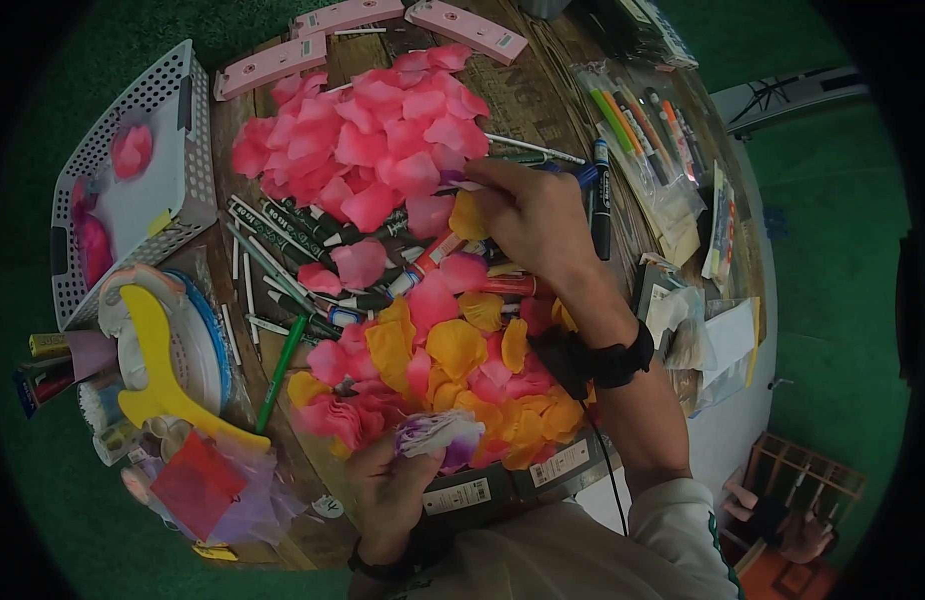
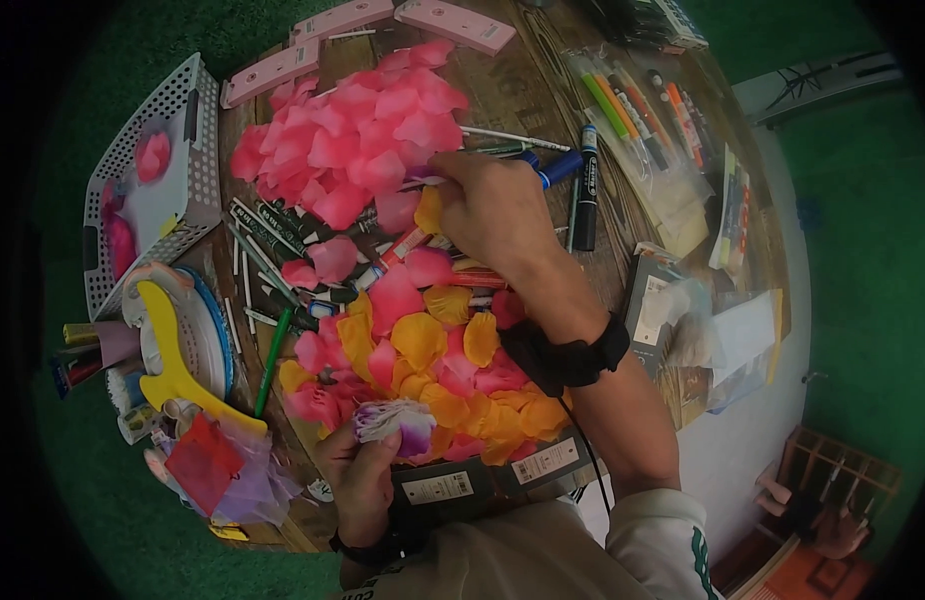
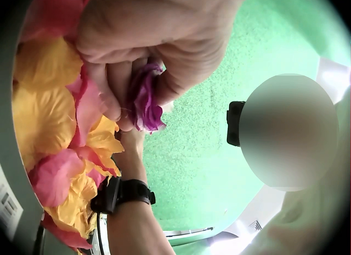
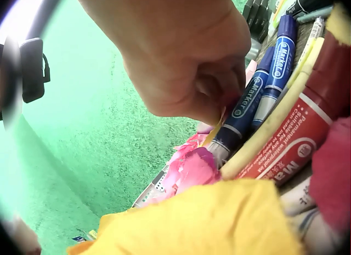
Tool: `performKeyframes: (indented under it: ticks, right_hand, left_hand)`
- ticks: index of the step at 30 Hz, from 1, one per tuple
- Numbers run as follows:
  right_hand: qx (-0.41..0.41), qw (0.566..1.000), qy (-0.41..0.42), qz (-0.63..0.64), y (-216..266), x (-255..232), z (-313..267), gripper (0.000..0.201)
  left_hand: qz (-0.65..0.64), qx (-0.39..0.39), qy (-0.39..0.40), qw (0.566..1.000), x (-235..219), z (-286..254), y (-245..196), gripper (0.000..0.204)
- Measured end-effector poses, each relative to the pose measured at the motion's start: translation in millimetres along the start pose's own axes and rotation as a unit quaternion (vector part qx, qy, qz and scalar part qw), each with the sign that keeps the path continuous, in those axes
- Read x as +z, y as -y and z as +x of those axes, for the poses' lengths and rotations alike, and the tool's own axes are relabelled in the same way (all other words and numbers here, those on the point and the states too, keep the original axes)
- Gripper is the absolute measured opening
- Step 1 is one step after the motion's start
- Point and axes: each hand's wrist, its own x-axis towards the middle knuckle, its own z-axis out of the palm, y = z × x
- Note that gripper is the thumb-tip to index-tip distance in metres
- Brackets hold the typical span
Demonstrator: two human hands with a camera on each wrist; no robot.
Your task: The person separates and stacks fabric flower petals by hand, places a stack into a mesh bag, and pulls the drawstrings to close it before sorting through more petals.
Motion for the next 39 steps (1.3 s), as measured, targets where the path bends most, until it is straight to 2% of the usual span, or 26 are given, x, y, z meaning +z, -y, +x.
performKeyframes:
  ticks: [3,5,6,8,9,11,12,14,15,16,18,19,20,21,22,23,26,27,29,30,32,33,35,36,38,39]
  right_hand:
    - [0.046,0.998,-0.020,0.033,2.0,-3.1,1.0,0.026]
    - [0.163,0.966,-0.017,0.198,5.6,-11.5,2.3,0.026]
    - [0.162,0.967,-0.017,0.198,7.7,-17.0,1.9,0.026]
    - [0.217,0.908,-0.034,0.358,11.1,-29.6,-2.2,0.028]
    - [0.216,0.908,-0.035,0.358,11.4,-34.3,-5.5,0.028]
    - [0.247,0.840,0.010,0.483,13.1,-42.5,-14.7,0.033]
    - [0.246,0.839,0.009,0.484,19.7,-50.9,-21.2,0.033]
    - [0.244,0.879,0.148,0.383,41.2,-71.2,-36.3,0.036]
    - [0.237,0.854,0.180,0.428,48.7,-73.7,-43.5,0.035]
    - [0.237,0.853,0.179,0.430,49.2,-72.7,-51.5,0.035]
    - [0.060,0.923,0.234,0.301,46.5,-70.8,-64.9,0.034]
    - [0.044,0.925,0.269,0.265,49.4,-72.2,-67.8,0.032]
    - [0.043,0.925,0.265,0.268,50.0,-70.8,-70.3,0.032]
    - [0.008,0.924,0.292,0.249,49.7,-68.0,-72.8,0.033]
    - [-0.027,0.920,0.318,0.229,49.9,-65.9,-74.7,0.034]
    - [-0.028,0.919,0.317,0.232,50.9,-64.7,-76.1,0.034]
    - [-0.042,0.923,0.315,0.218,50.6,-61.0,-79.9,0.033]
    - [-0.043,0.931,0.286,0.222,49.0,-58.5,-81.8,0.033]
    - [-0.041,0.935,0.264,0.235,47.3,-55.2,-85.8,0.033]
    - [-0.013,0.950,0.211,0.228,45.2,-54.1,-85.4,0.034]
    - [0.048,0.972,0.131,0.191,42.8,-51.9,-85.2,0.037]
    - [0.047,0.970,0.136,0.196,42.6,-51.7,-84.7,0.037]
    - [-0.014,0.988,0.094,0.121,43.2,-51.4,-83.5,0.040]
    - [-0.014,0.988,0.095,0.122,44.0,-50.2,-85.2,0.040]
    - [-0.003,0.946,0.101,0.308,47.7,-46.1,-92.0,0.042]
    - [-0.004,0.946,0.101,0.309,52.1,-44.0,-94.7,0.042]
  left_hand:
    - [-0.004,-0.006,0.000,1.000,-0.1,0.6,-1.9,0.025]
    - [-0.007,-0.017,-0.004,1.000,0.9,1.0,-4.3,0.025]
    - [-0.007,-0.016,-0.005,1.000,0.2,0.7,-3.5,0.025]
    - [-0.009,0.003,0.001,1.000,-2.8,-0.3,0.0,0.024]
    - [-0.009,0.003,0.002,1.000,-4.2,0.0,0.8,0.024]
    - [-0.026,0.020,0.041,0.999,-7.3,-0.3,0.5,0.026]
    - [-0.024,0.020,0.041,0.999,-7.1,-0.6,-1.9,0.026]
    - [-0.028,0.041,0.087,0.995,-5.0,1.1,-8.4,0.030]
    - [-0.026,0.042,0.086,0.995,-3.0,1.7,-9.6,0.030]
    - [-0.034,0.059,0.096,0.993,-0.4,2.1,-10.5,0.031]
    - [-0.039,0.078,0.111,0.990,2.0,4.2,-12.0,0.033]
    - [-0.001,0.096,0.133,0.986,0.7,5.3,-12.5,0.032]
    - [0.037,0.114,0.155,0.981,-0.2,6.4,-13.9,0.032]
    - [0.041,0.114,0.156,0.980,0.1,6.6,-17.0,0.032]
    - [0.073,0.080,0.162,0.981,0.8,6.4,-20.7,0.030]
    - [0.104,0.047,0.167,0.979,1.4,6.5,-23.1,0.029]
    - [0.132,0.050,0.151,0.978,0.0,8.5,-19.8,0.028]
    - [0.135,0.047,0.150,0.978,1.8,8.1,-20.3,0.028]
    - [0.060,0.021,0.071,0.995,7.7,5.0,-20.4,0.026]
    - [0.063,0.014,0.062,0.996,12.2,3.7,-21.6,0.026]
    - [-0.030,0.033,-0.011,0.999,24.6,5.5,-26.2,0.025]
    - [-0.077,0.047,-0.046,0.995,26.4,5.4,-27.2,0.025]
    - [-0.093,0.070,-0.046,0.992,22.3,3.1,-24.3,0.024]
    - [-0.119,0.059,-0.053,0.990,21.7,1.5,-24.8,0.023]
    - [-0.145,0.048,-0.063,0.986,21.7,-1.6,-25.8,0.022]
    - [-0.176,0.059,-0.033,0.982,22.6,-2.3,-26.8,0.025]
